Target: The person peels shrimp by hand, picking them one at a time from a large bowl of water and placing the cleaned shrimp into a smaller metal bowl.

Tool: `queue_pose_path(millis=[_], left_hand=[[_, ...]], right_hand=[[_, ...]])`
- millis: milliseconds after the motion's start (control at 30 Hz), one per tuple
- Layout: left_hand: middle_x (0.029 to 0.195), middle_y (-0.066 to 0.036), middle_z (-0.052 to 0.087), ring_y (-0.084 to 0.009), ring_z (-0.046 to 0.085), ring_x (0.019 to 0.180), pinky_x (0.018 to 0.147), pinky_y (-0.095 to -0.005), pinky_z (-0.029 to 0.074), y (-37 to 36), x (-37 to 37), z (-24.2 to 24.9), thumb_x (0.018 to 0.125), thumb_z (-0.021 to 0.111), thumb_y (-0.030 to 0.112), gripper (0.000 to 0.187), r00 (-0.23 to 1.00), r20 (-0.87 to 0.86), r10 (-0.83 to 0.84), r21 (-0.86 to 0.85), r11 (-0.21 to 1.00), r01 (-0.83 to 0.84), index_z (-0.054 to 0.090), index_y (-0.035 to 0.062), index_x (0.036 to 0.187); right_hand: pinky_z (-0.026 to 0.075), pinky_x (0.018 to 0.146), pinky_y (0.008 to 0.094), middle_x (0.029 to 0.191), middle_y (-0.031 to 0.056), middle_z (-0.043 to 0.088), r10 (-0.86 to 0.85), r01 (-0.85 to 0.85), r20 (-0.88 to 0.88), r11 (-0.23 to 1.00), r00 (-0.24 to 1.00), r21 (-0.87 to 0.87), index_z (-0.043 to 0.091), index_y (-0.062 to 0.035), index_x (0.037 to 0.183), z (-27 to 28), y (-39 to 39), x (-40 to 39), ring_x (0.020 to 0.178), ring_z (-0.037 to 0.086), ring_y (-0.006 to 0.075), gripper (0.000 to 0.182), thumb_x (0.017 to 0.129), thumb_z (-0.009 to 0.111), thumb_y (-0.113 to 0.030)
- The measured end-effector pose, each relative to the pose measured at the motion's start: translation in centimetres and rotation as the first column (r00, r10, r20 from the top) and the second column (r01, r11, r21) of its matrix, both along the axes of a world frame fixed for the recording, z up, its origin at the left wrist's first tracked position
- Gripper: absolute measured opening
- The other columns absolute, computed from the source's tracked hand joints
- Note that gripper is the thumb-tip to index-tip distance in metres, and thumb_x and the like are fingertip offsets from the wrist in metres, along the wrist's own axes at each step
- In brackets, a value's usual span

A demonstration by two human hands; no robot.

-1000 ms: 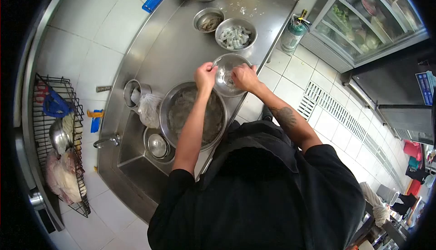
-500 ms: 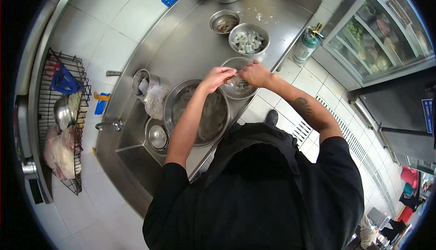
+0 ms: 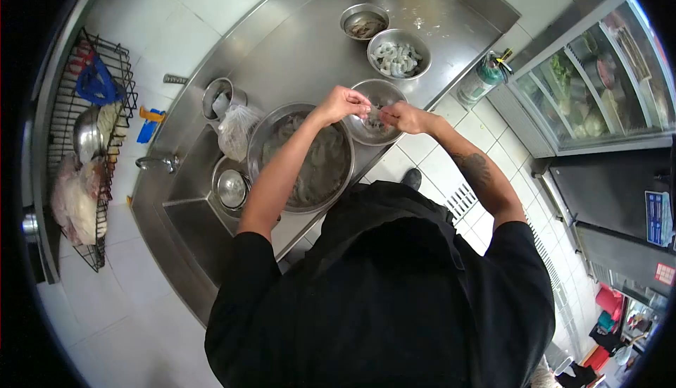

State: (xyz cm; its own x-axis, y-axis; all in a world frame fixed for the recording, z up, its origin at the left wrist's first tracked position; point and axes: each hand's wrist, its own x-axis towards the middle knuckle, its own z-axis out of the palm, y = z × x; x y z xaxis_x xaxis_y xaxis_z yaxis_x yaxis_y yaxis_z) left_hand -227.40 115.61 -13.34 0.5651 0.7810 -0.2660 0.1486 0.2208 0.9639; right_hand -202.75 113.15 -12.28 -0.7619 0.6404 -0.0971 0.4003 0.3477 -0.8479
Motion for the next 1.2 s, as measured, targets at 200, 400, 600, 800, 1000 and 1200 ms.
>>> queue_pose_path(millis=[200,400,600,800,1000,1200], left_hand=[[0.090,-0.013,0.071,-0.0188,0.070,0.080,0.074,-0.0303,0.057,0.4,-0.7,0.2,0.087,0.071,0.006,0.020,0.995,0.094,0.038,-0.090,0.996,-0.030,0.067,-0.0057,0.103],[0.089,-0.011,0.070,-0.0175,0.068,0.077,0.073,-0.0301,0.056,-0.7,-1.4,-2.3,0.086,0.073,0.006,0.017,0.947,0.297,0.119,-0.224,0.973,-0.052,0.068,-0.0035,0.099],[0.088,-0.011,0.070,-0.0170,0.067,0.077,0.075,-0.0300,0.054,-1.6,-1.0,-1.7,0.085,0.072,0.004,0.015,0.904,0.404,0.142,-0.272,0.962,-0.029,0.068,-0.0039,0.098],[0.088,-0.010,0.070,-0.0156,0.067,0.076,0.073,-0.0282,0.055,-1.0,-2.6,-1.4,0.086,0.072,0.005,0.017,0.958,0.284,0.042,-0.148,0.989,0.001,0.067,-0.0048,0.099],[0.091,-0.009,0.068,-0.0160,0.067,0.079,0.075,-0.0282,0.055,-0.8,-3.2,-2.0,0.091,0.068,0.006,0.013,0.980,0.140,0.139,-0.100,0.987,-0.125,0.062,-0.0012,0.099],[0.084,-0.004,0.064,-0.0144,0.066,0.081,0.074,-0.0295,0.057,-2.3,0.1,-2.8,0.091,0.066,0.002,0.010,0.970,0.203,0.133,0.073,0.986,-0.150,0.058,0.0003,0.097]], right_hand=[[0.041,0.058,0.0389,0.063,0.0112,0.054,-0.194,0.194,-0.139,0.981,0.971,-0.018,0.056,0.0004,0.080,-1.4,-0.2,-0.4,0.059,0.049,0.0204,0.025,0.095,0.050,-0.018],[0.037,0.053,0.0316,0.060,0.0027,0.047,-0.306,0.290,-0.187,0.951,0.933,-0.110,0.051,0.0001,0.071,-1.6,-1.6,-1.1,0.057,0.043,0.0109,0.028,0.094,0.049,-0.016],[0.038,0.051,0.0323,0.058,0.0055,0.048,-0.466,0.247,-0.462,0.855,0.755,-0.457,0.049,0.0009,0.068,-3.0,-3.2,-2.0,0.056,0.045,0.0124,0.029,0.093,0.050,-0.014],[0.044,0.058,0.0434,0.067,0.0230,0.056,-0.374,0.379,-0.058,0.908,0.925,0.179,0.054,0.0043,0.073,0.6,-3.3,0.9,0.061,0.055,0.0370,0.025,0.089,0.055,-0.014],[0.048,0.068,0.0390,0.080,0.0172,0.066,-0.465,0.467,0.040,0.882,0.884,-0.060,0.062,0.0010,0.087,-5.4,-0.1,-0.7,0.072,0.061,0.0307,0.052,0.099,0.050,-0.048],[0.037,0.044,0.0220,0.067,0.0017,0.056,-0.673,0.372,-0.229,0.622,0.703,-0.689,0.062,-0.0031,0.084,-3.4,0.2,-4.8,0.052,0.049,0.0081,0.019,0.094,0.063,-0.019]])
